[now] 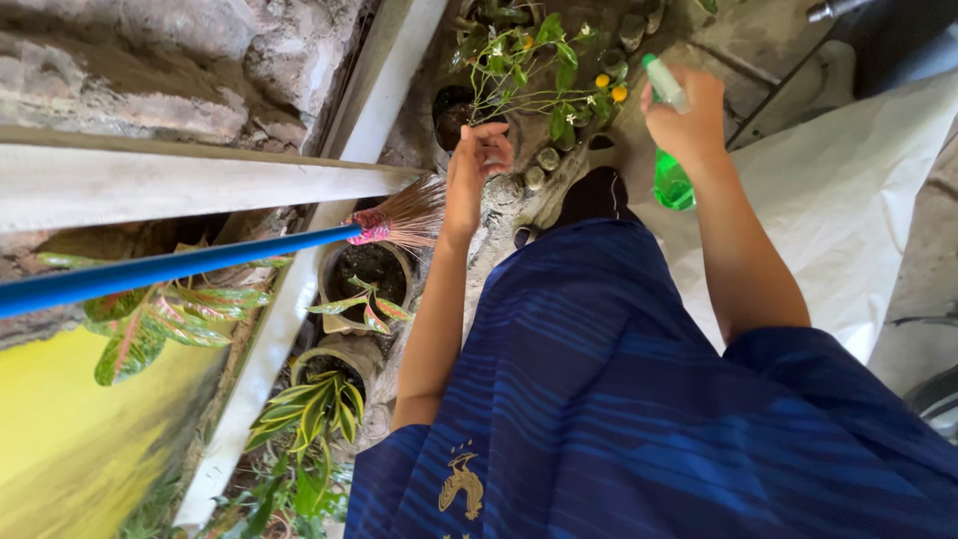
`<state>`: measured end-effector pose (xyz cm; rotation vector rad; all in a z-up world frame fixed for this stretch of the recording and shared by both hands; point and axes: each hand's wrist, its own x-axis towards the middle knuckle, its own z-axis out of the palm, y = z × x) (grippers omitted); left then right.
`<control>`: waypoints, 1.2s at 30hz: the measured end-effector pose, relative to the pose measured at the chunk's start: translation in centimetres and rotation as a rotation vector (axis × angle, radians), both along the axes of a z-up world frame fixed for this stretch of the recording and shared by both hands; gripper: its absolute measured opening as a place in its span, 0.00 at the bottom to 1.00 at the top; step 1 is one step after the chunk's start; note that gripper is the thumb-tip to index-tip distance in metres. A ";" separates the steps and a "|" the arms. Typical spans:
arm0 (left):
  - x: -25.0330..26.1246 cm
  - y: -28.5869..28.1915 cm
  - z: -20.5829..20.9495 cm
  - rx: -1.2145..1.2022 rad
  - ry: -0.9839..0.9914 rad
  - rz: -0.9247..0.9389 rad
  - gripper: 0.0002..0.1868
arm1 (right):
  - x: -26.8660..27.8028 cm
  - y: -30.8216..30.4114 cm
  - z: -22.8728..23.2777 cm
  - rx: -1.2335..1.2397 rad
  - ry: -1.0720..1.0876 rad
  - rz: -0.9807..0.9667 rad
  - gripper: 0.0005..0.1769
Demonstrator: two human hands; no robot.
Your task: The person sprays water onto the leaves of several potted plants using a green spray bottle.
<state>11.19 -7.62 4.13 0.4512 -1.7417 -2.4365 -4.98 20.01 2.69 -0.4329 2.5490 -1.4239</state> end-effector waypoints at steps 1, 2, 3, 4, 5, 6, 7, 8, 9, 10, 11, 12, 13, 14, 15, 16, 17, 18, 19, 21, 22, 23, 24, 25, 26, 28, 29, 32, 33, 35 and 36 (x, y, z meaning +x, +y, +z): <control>-0.1 -0.2 0.0 -0.011 0.002 0.014 0.31 | -0.4 0.0 0.2 -0.050 0.015 0.019 0.09; -0.2 -0.3 0.0 -0.020 0.004 0.030 0.31 | -0.9 0.1 0.3 -0.099 0.029 0.039 0.10; -0.3 -0.5 0.0 -0.030 0.005 0.045 0.31 | -1.4 0.0 0.4 -0.148 0.042 0.060 0.11; -0.6 -0.5 0.0 -0.011 0.010 0.055 0.31 | -1.9 0.0 0.4 -0.116 0.025 0.088 0.11; -0.9 -0.6 -0.1 0.007 0.015 0.066 0.31 | -2.5 0.2 0.5 -0.084 0.008 0.117 0.11; -1.5 -0.8 -0.1 0.023 0.023 0.076 0.30 | -3.3 0.1 0.4 -0.054 -0.005 0.147 0.11; -2.1 -0.9 -0.2 0.024 0.037 0.087 0.30 | -4.1 -0.3 0.2 -0.081 -0.022 0.159 0.10; -2.6 -0.9 -0.1 0.029 0.047 0.099 0.30 | -4.8 -0.6 -0.1 -0.105 -0.043 0.173 0.10; -3.1 -0.8 -0.1 0.033 0.056 0.111 0.30 | -5.5 -0.9 -0.3 -0.128 -0.065 0.186 0.09; -3.8 -0.7 0.0 0.027 0.061 0.135 0.30 | -6.3 -1.0 -0.6 -0.049 -0.055 0.187 0.08; -4.6 -0.5 0.0 0.021 0.065 0.159 0.30 | -7.0 -1.2 -0.9 0.031 -0.045 0.188 0.07; -5.3 -0.4 0.1 0.015 0.067 0.185 0.30 | -7.7 -1.4 -1.2 0.110 -0.036 0.190 0.06; -6.1 -0.2 0.2 0.011 0.077 0.218 0.30 | -8.5 -1.5 -1.5 0.151 -0.071 0.183 0.07; -6.9 0.1 0.2 0.008 0.087 0.253 0.30 | -9.2 -1.6 -1.9 0.193 -0.105 0.176 0.07; -7.8 0.3 0.3 0.005 0.096 0.287 0.29 | -10.1 -1.6 -2.3 0.235 -0.138 0.170 0.08; -8.6 0.6 0.3 -0.003 0.098 0.328 0.29 | -11.1 -1.7 -2.8 0.216 -0.136 0.212 0.08; -9.6 0.8 0.3 -0.011 0.099 0.368 0.29 | -12.0 -1.7 -3.5 0.198 -0.134 0.254 0.08; -10.6 1.2 0.3 -0.019 0.099 0.408 0.29 | -12.9 -1.7 -4.2 0.179 -0.133 0.296 0.08; -11.5 1.4 0.3 -0.019 0.114 0.442 0.29 | -13.7 -1.8 -5.0 0.067 -0.130 0.357 0.08; -13.3 1.9 0.4 -0.014 0.142 0.512 0.29 | -15.4 -2.0 -6.2 -0.150 -0.134 0.479 0.09; -14.0 2.3 0.5 -0.034 0.136 0.537 0.29 | -16.2 -1.9 -6.5 -0.081 -0.106 0.477 0.08; -14.8 2.8 0.6 -0.055 0.129 0.562 0.29 | -16.6 -1.8 -6.7 -0.012 -0.076 0.474 0.07; -15.4 3.2 0.6 -0.075 0.118 0.588 0.29 | -17.1 -2.1 -6.9 0.057 -0.049 0.472 0.06; -16.1 3.4 0.6 -0.072 0.118 0.603 0.29 | -17.9 -2.4 -7.0 0.105 -0.082 0.474 0.06; -16.6 3.9 0.6 -0.067 0.115 0.614 0.29 | -18.3 -2.4 -7.0 0.156 -0.118 0.473 0.05; -17.5 5.0 0.3 -0.068 0.095 0.637 0.29 | -19.1 -2.4 -7.0 0.184 -0.146 0.479 0.04; -17.9 5.5 0.2 -0.075 0.076 0.648 0.29 | -19.4 -2.4 -7.0 0.161 -0.139 0.486 0.03; -18.7 6.6 -0.6 -0.057 0.043 0.685 0.28 | -20.4 -2.2 -7.0 0.015 -0.113 0.573 0.05; -18.9 7.0 -1.0 -0.044 0.032 0.697 0.28 | -20.7 -2.0 -7.1 -0.046 -0.108 0.611 0.06; -19.1 7.7 -1.7 -0.032 0.006 0.709 0.28 | -20.9 -1.9 -7.5 0.019 -0.099 0.625 0.05; -19.2 7.9 -2.1 -0.027 -0.010 0.710 0.28 | -21.0 -1.8 -7.8 0.051 -0.097 0.627 0.04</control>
